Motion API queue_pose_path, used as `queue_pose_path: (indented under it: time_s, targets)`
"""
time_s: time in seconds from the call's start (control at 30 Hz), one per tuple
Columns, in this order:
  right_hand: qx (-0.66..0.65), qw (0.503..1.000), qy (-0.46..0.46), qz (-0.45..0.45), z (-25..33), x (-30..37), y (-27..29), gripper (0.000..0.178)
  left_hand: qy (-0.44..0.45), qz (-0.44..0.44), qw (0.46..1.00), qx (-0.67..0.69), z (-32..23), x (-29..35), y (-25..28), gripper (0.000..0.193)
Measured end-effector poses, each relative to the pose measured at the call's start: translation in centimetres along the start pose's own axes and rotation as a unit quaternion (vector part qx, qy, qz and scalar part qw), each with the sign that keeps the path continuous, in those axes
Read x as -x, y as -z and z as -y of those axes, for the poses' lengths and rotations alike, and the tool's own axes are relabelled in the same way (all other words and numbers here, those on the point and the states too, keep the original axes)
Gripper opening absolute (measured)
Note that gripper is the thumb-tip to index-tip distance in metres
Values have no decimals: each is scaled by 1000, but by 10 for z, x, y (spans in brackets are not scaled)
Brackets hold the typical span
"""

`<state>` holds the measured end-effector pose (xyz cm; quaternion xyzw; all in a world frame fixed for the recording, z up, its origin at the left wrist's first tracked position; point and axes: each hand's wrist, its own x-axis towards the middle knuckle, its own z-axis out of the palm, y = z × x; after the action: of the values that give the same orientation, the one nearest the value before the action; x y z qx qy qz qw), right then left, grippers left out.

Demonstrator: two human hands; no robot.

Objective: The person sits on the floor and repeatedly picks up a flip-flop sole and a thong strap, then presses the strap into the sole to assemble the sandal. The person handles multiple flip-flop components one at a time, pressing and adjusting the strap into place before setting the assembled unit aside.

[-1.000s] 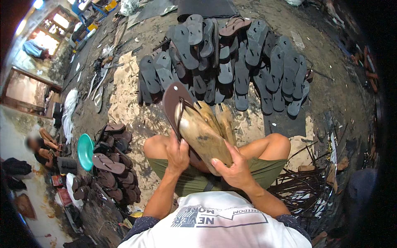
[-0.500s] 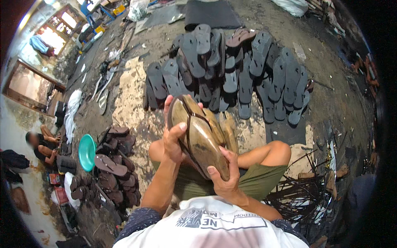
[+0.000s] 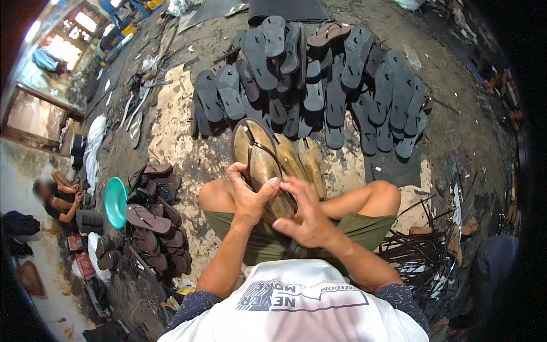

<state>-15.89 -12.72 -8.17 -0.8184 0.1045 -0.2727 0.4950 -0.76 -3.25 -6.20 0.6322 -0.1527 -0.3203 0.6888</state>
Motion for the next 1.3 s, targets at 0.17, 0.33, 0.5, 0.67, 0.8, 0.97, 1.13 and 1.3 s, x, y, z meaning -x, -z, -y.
queue_pose_path:
  time_s: [0.17, 0.33, 0.5, 0.67, 0.8, 0.97, 1.13, 1.3]
  targets:
    - [7, 1000, 15, 12, 7, -54, 25, 35, 45, 65, 986, 149, 7, 26, -6, 65]
    - [-383, 907, -161, -65, 0, -40, 43, 31, 68, 40, 973, 215, 3, 55, 16, 71]
    - [-394, 857, -271, 194, 5, 31, 12, 46, 150, -43, 902, 403, -5, 90, 38, 90]
    - [-553, 694, -447, 113, 48, 37, 6, 42, 133, -25, 908, 397, -10, 108, 44, 94]
    - [-552, 684, -465, 103, 62, 44, 14, 39, 112, -13, 913, 391, -13, 112, 45, 96]
    - [-481, 771, -396, 132, 58, 49, 18, 42, 81, -49, 930, 356, -18, 111, 43, 102]
    - [-495, 799, -301, 165, 6, 60, -10, 58, -51, 114, 923, 364, -34, 58, 28, 113]
    - [-857, 387, -280, 194, 49, 19, -11, 73, -129, 134, 910, 370, -57, 32, -26, 108]
